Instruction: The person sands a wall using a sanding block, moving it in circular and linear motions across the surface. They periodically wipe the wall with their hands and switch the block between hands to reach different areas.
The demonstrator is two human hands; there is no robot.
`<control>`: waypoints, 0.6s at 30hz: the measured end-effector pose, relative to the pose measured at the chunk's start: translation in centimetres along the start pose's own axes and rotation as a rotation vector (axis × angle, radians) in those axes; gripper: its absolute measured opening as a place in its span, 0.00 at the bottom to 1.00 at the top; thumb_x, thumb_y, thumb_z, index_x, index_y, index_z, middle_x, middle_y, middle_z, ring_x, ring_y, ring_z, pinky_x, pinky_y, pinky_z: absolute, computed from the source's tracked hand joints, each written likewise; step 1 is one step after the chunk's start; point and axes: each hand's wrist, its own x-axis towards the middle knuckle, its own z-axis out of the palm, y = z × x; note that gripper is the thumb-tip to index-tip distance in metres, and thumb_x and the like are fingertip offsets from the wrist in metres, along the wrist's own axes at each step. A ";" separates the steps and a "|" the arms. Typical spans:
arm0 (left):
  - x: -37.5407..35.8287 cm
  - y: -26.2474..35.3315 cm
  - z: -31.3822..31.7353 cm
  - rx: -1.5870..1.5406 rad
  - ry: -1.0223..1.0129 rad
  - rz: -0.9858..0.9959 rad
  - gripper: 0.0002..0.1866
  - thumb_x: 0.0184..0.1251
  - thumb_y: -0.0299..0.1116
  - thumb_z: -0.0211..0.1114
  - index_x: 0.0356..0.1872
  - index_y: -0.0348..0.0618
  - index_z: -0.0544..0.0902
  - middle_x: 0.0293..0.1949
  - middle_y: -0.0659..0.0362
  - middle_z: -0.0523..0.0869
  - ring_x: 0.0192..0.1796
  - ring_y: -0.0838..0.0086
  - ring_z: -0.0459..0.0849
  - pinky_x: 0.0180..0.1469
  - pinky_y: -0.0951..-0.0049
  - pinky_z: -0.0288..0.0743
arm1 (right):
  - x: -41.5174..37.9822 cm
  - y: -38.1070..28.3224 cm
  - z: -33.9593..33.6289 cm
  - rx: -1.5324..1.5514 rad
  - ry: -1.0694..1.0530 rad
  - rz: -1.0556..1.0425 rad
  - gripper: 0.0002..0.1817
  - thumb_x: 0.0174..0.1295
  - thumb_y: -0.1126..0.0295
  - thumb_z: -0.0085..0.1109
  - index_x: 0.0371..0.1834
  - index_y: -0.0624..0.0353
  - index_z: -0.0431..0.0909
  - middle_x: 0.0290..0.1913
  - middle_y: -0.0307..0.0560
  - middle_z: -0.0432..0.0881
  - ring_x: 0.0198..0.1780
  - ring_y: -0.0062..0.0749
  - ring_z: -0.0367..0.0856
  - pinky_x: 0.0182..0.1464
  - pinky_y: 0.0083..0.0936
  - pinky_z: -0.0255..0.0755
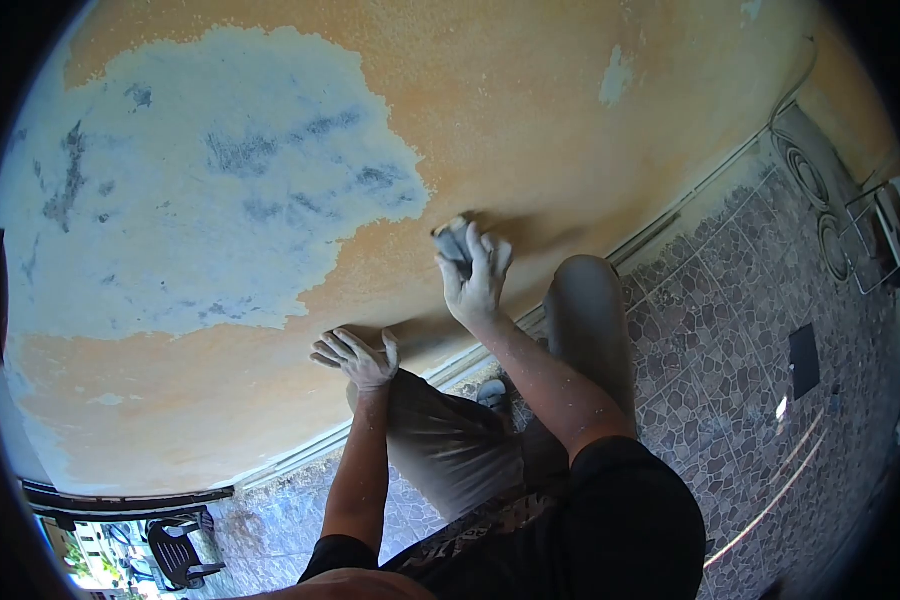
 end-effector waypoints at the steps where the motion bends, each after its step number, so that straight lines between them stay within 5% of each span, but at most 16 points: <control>1: -0.1 0.0 0.0 0.008 0.003 0.008 0.58 0.63 0.56 0.64 0.81 0.30 0.42 0.82 0.35 0.37 0.82 0.34 0.29 0.75 0.24 0.25 | -1.8 1.1 -1.1 -0.060 -0.147 -0.139 0.34 0.66 0.66 0.67 0.73 0.65 0.66 0.52 0.57 0.73 0.54 0.54 0.71 0.56 0.44 0.66; 4: 0.0 -0.1 -0.1 0.004 -0.010 0.014 0.58 0.63 0.56 0.64 0.81 0.31 0.42 0.82 0.35 0.36 0.82 0.33 0.29 0.75 0.25 0.25 | -0.2 1.4 -3.4 -0.121 -0.200 -0.120 0.34 0.65 0.67 0.67 0.72 0.66 0.66 0.52 0.56 0.74 0.51 0.50 0.72 0.55 0.41 0.67; 7: -0.4 -0.1 -0.3 0.007 -0.033 -0.008 0.57 0.63 0.56 0.64 0.81 0.33 0.42 0.82 0.38 0.36 0.82 0.35 0.27 0.76 0.27 0.23 | 7.7 0.9 -1.8 0.440 0.336 0.708 0.26 0.76 0.70 0.53 0.73 0.68 0.61 0.53 0.58 0.73 0.52 0.47 0.72 0.59 0.42 0.67; 10: 0.1 0.2 0.0 -0.021 0.017 -0.016 0.56 0.63 0.56 0.63 0.82 0.34 0.43 0.83 0.40 0.36 0.82 0.38 0.27 0.76 0.27 0.22 | 8.9 -0.8 0.5 0.079 0.407 0.453 0.30 0.74 0.65 0.57 0.74 0.68 0.60 0.55 0.58 0.71 0.52 0.49 0.70 0.60 0.45 0.65; 12: 0.3 0.2 0.2 -0.030 0.034 -0.011 0.56 0.63 0.56 0.63 0.81 0.34 0.44 0.83 0.41 0.36 0.83 0.38 0.27 0.76 0.27 0.22 | 3.1 -3.6 1.5 0.214 0.133 0.217 0.35 0.69 0.60 0.65 0.75 0.60 0.63 0.56 0.54 0.71 0.55 0.49 0.69 0.60 0.48 0.61; 14: -0.2 0.0 0.0 0.013 -0.007 0.003 0.57 0.63 0.57 0.64 0.80 0.30 0.43 0.82 0.36 0.37 0.82 0.34 0.29 0.75 0.26 0.25 | -2.3 -3.8 0.3 -0.001 -0.287 -0.258 0.36 0.64 0.57 0.70 0.74 0.50 0.68 0.54 0.50 0.71 0.56 0.46 0.68 0.59 0.48 0.57; 16: -0.5 -0.3 -0.1 0.027 -0.028 0.009 0.58 0.63 0.58 0.64 0.81 0.31 0.44 0.82 0.37 0.37 0.82 0.34 0.29 0.75 0.26 0.25 | -3.1 -3.4 -0.7 0.008 -0.363 -0.267 0.33 0.62 0.56 0.71 0.72 0.43 0.72 0.52 0.46 0.71 0.55 0.43 0.68 0.59 0.46 0.55; 18: -0.2 -0.1 -0.2 0.007 -0.011 0.007 0.57 0.63 0.58 0.64 0.81 0.31 0.44 0.82 0.37 0.37 0.82 0.34 0.30 0.75 0.25 0.25 | 0.1 -2.8 -0.3 0.055 -0.044 0.094 0.33 0.66 0.61 0.67 0.72 0.57 0.68 0.52 0.52 0.71 0.53 0.47 0.69 0.59 0.47 0.57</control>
